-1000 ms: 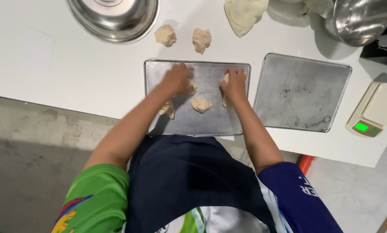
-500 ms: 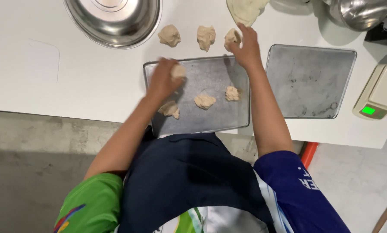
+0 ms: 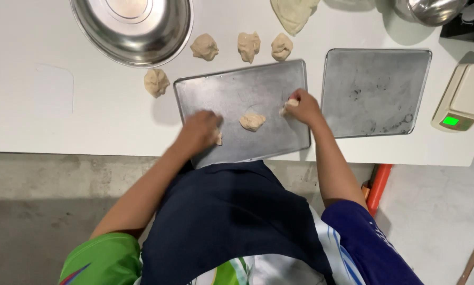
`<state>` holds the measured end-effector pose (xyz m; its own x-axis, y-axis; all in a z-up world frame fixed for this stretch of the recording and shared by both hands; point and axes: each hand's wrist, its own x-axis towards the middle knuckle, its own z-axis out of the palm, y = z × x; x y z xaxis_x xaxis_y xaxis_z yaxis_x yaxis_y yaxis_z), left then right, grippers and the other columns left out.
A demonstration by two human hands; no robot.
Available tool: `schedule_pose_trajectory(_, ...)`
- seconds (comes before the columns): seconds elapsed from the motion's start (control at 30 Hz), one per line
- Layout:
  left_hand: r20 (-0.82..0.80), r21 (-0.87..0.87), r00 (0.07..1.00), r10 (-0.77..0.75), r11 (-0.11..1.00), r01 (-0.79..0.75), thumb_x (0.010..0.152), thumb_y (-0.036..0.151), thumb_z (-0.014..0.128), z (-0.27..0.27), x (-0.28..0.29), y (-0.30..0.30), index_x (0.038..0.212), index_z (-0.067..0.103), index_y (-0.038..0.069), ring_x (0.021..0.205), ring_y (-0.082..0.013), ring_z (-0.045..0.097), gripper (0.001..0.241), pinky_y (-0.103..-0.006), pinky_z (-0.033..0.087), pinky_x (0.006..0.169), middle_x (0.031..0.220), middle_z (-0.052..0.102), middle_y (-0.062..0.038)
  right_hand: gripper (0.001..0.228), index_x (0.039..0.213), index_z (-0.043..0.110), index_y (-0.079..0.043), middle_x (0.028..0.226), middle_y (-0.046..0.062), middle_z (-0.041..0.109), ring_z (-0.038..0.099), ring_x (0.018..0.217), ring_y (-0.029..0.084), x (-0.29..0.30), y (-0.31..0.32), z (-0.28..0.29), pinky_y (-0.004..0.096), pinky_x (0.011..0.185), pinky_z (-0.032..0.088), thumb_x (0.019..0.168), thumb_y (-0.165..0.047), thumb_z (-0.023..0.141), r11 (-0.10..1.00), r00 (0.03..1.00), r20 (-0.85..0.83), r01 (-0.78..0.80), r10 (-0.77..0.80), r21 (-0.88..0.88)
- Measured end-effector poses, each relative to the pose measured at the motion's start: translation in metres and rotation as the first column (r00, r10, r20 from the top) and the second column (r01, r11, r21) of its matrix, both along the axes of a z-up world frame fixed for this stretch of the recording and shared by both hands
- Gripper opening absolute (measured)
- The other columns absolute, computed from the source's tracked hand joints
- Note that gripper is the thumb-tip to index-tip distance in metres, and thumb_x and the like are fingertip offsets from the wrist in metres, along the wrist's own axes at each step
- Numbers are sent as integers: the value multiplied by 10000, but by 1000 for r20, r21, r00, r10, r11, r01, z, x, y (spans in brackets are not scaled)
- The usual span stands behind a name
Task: Weighing and portioning dough using a digital scale to ensure consistent pieces.
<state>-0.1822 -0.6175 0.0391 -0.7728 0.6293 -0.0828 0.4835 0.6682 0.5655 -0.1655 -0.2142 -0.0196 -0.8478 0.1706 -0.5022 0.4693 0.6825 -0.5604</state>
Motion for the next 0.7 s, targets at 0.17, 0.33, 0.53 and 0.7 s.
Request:
schedule_pose_trajectory(0.17,-78,-41,989,-122,992,119,751,78,780,-35,46,15,1116,643,128,1135,-343,562,393,-493,478,887,1230,599,-108,315,1108,656,-121,966,68,684,680,805,172,-39,32,41,312,654,591,815,-207,733,885,925,175,375,-338,-274)
schedule_pose_trajectory(0.33,88,84,973,-213,975,206,704,80,759,-25,38,25,1126,612,82,1062,-369,537,447,-474,518,825,1131,552,-160,424,1193,630,-62,1054,89,678,690,880,195,-94,51,27,349,726,611,825,-187,798,895,908,-104,372,-406,-245)
schedule_pose_trajectory(0.53,199,132,972,123,980,-151,695,54,812,24,-34,39,1262,579,66,1070,-376,528,613,-497,502,911,1151,535,-185,902,1523,380,-16,1451,309,446,430,1313,468,-113,37,-9,563,1038,410,818,-267,883,957,956,-292,115,-34,267)
schedule_pose_trajectory(0.7,73,94,892,446,888,-451,795,4,737,-15,-84,25,1262,582,39,1079,-380,535,494,-488,490,925,1175,545,-189,640,1484,491,-38,1505,220,520,449,1422,404,-25,-51,8,497,1211,350,924,-214,745,978,868,-472,-72,157,194)
